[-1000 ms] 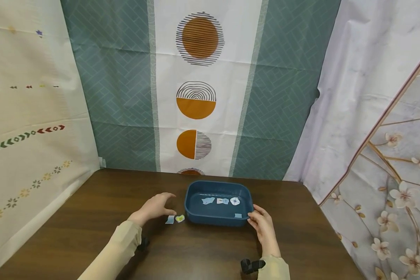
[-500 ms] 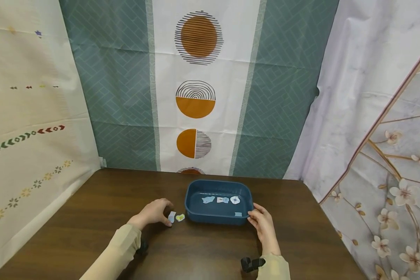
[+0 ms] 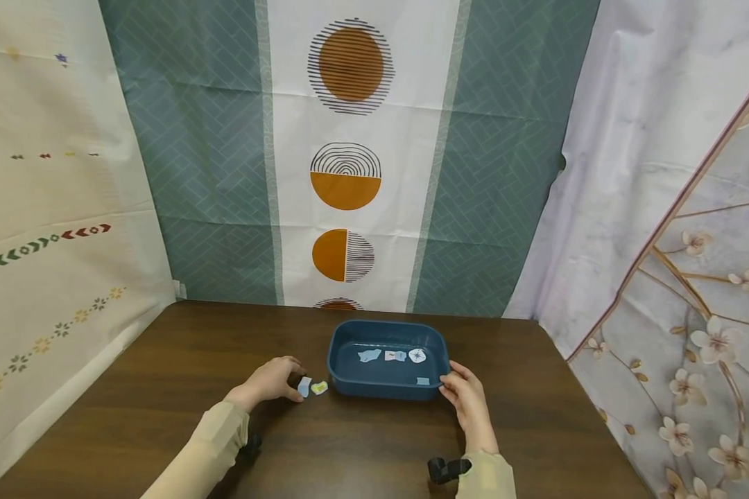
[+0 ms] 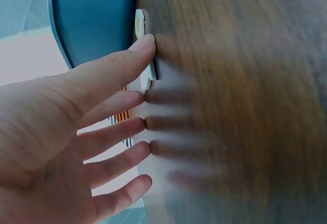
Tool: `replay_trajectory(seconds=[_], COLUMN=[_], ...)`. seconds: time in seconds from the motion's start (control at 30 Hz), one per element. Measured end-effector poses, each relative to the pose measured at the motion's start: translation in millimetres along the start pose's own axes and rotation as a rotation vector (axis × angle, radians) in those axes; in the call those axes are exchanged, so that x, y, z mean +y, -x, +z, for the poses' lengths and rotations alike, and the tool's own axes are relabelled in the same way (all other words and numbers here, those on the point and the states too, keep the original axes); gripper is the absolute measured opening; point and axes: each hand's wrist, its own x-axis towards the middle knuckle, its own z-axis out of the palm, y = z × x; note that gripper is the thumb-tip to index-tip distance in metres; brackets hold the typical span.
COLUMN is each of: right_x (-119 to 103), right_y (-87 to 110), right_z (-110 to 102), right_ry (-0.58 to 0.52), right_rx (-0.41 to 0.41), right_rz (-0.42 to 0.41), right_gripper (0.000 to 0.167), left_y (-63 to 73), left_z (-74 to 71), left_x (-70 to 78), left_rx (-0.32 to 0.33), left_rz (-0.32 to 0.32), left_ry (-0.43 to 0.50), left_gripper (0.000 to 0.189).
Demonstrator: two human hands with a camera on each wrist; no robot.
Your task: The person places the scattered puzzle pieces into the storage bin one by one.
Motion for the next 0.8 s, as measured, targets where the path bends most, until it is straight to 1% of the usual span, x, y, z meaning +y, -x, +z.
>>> replay_trajectory(seconds=[0.23,0.5,0.63,0.8], right_x=[0.0,1.4,1.6,2.0], right_y=[-0.8,-1.6,-1.8,-2.7], right_z=[-0.2,-1.1,-0.9,-1.0], right_ry=[-0.010,0.002,-0.012,0.002], right_rx=[0.009,0.004,0.004,0.001], right_rz=[-0.001,-0.002,-0.007,-0.004], right_gripper=[0.058,0.058,0.058,0.058], left_y=[1.0,4.0,3.5,1.4], left_z=[0.6,-1.0,-0.8,-2.0], left_x=[-1.5,0.4,0.0,-1.6], left_rx=[0.011,0.016,0.030,0.039], left_rz=[0.011,0.019,0.019,0.014], left_ry=[0.008,-0.005,-0.016,-0.023], left_gripper=[0.041,0.041,0.040,0.040])
